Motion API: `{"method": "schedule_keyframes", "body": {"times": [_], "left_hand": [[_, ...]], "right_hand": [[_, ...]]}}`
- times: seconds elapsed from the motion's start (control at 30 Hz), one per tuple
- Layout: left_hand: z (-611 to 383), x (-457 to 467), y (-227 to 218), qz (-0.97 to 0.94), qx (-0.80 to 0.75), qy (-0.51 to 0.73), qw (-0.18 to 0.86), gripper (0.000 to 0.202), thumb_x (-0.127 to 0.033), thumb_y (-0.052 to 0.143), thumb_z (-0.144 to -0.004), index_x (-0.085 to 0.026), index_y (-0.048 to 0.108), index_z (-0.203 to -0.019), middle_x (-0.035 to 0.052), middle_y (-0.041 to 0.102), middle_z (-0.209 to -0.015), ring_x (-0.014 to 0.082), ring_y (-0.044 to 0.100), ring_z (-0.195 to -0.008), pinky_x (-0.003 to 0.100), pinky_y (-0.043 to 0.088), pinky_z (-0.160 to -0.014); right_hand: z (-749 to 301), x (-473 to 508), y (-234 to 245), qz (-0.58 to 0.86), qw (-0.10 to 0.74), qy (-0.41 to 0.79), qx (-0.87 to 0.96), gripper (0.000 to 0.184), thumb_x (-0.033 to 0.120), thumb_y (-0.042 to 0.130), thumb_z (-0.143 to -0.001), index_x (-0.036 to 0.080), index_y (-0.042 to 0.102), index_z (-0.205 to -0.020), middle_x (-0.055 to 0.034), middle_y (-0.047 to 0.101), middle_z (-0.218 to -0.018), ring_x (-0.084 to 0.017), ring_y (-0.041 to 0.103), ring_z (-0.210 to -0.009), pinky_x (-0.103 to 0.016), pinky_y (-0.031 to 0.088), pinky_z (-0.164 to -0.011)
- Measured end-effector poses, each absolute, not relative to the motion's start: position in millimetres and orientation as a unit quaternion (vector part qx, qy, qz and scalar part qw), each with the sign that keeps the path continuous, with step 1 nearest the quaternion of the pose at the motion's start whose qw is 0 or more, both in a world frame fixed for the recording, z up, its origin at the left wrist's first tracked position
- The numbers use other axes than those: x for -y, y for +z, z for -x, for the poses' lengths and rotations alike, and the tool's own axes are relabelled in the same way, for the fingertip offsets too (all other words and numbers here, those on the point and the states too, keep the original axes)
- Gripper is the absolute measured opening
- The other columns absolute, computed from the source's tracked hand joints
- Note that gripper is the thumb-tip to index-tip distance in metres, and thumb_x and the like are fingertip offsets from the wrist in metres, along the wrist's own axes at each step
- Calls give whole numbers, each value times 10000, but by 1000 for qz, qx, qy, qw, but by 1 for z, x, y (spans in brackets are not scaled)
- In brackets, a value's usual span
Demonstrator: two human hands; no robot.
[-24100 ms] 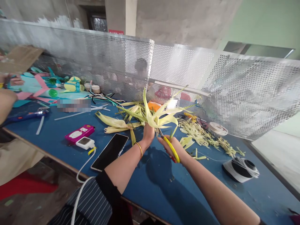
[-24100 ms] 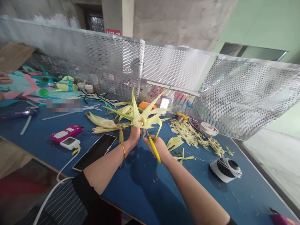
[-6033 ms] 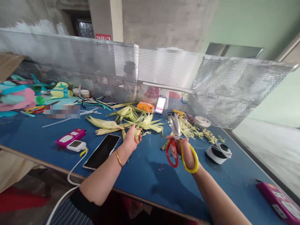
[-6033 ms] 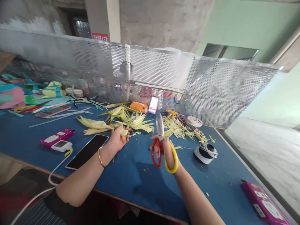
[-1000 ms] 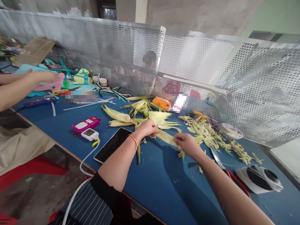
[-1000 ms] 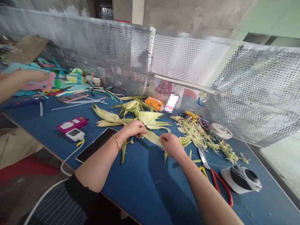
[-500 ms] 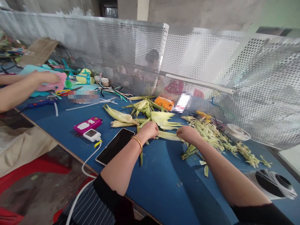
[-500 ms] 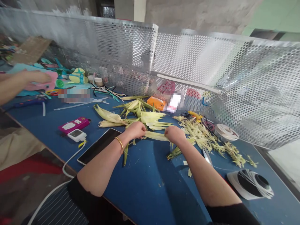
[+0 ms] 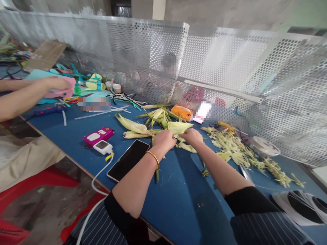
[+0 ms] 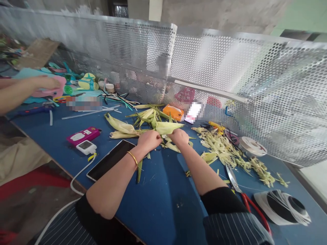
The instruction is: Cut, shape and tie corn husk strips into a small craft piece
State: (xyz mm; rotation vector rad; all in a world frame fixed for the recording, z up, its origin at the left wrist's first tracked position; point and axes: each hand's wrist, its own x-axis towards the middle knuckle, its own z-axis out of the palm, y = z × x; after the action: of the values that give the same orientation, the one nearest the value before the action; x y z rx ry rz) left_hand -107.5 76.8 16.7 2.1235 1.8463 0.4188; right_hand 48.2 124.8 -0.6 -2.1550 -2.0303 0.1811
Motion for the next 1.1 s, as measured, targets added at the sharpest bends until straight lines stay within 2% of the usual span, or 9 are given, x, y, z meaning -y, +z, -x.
{"method": "schedule_keyframes", "body": {"times": [0.13, 0.37, 0.5, 0.63, 0.7, 0.73, 0.87, 0.97, 1.1], "left_hand": [[107, -77, 17, -740, -639, 152, 143, 237, -336, 586, -831, -198, 777, -849, 111, 756, -912, 248, 684, -932, 276, 494, -761], [107, -75, 23, -732, -651, 130, 150, 249, -127, 562, -775, -160, 771, -906, 146, 748, -949, 258, 693, -932, 284, 491, -750], [106, -73, 20, -738, -644, 120, 162, 181, -174, 604, -779, -145, 768, -852, 166, 740, -936, 282, 698, -909, 311, 500, -743], [104, -73, 15, -744, -635, 115, 176, 277, -410, 658, -796, -153, 761, -820, 168, 733, -950, 311, 687, -960, 328, 508, -759], [103, -74, 13, -747, -630, 107, 184, 286, -435, 708, -750, -158, 757, -799, 159, 735, -936, 310, 687, -954, 320, 507, -759], [102, -75, 12, -749, -627, 104, 187, 241, -395, 724, -736, -163, 756, -793, 150, 738, -933, 302, 689, -946, 311, 505, -759], [104, -76, 9, -754, -620, 109, 191, 108, -190, 654, -745, -189, 757, -776, 113, 746, -913, 256, 695, -896, 292, 494, -763], [109, -78, 10, -752, -617, 121, 198, 163, -156, 592, -759, -190, 751, -745, 102, 744, -822, 240, 695, -830, 291, 490, -755], [116, -80, 16, -746, -612, 149, 216, 195, -144, 558, -756, -194, 745, -737, 84, 740, -752, 231, 692, -801, 280, 481, -748]], "right_hand": [[-50, -131, -7, 730, 113, 72, 670, 194, 239, 632, -754, 147, 773, -849, -155, 751, -961, -270, 689, -913, -307, 470, -721], [-79, -130, -3, 708, 203, 104, 669, 345, 317, 426, -923, 127, 713, -947, -88, 759, -848, -167, 686, -705, -227, 475, -597], [-109, -116, 10, 728, 204, 73, 651, 286, 317, 474, -909, 161, 706, -970, -74, 758, -832, -183, 693, -738, -251, 495, -652], [-146, -95, 29, 803, 165, -33, 572, 307, 160, 477, -855, 88, 699, -1056, -246, 706, -1022, -356, 656, -1012, -456, 461, -830], [-148, -85, 33, 802, 138, -63, 577, 333, 143, 491, -845, 52, 689, -1097, -309, 640, -1159, -413, 603, -1109, -519, 413, -893], [-143, -81, 33, 786, 123, -62, 603, 328, 160, 511, -848, 77, 695, -1107, -288, 631, -1204, -400, 595, -1126, -500, 406, -914], [-101, -72, 20, 648, 54, -6, 760, 222, 291, 634, -826, 297, 733, -1026, -25, 714, -1152, -222, 617, -1113, -292, 380, -961], [-79, -72, 10, 634, 29, -1, 773, 133, 269, 648, -801, 260, 749, -886, -36, 751, -1015, -234, 644, -1041, -299, 384, -917], [-84, -75, 7, 686, 35, -21, 726, 280, 183, 463, -872, 189, 742, -896, -122, 752, -948, -257, 677, -917, -318, 416, -782]]}}
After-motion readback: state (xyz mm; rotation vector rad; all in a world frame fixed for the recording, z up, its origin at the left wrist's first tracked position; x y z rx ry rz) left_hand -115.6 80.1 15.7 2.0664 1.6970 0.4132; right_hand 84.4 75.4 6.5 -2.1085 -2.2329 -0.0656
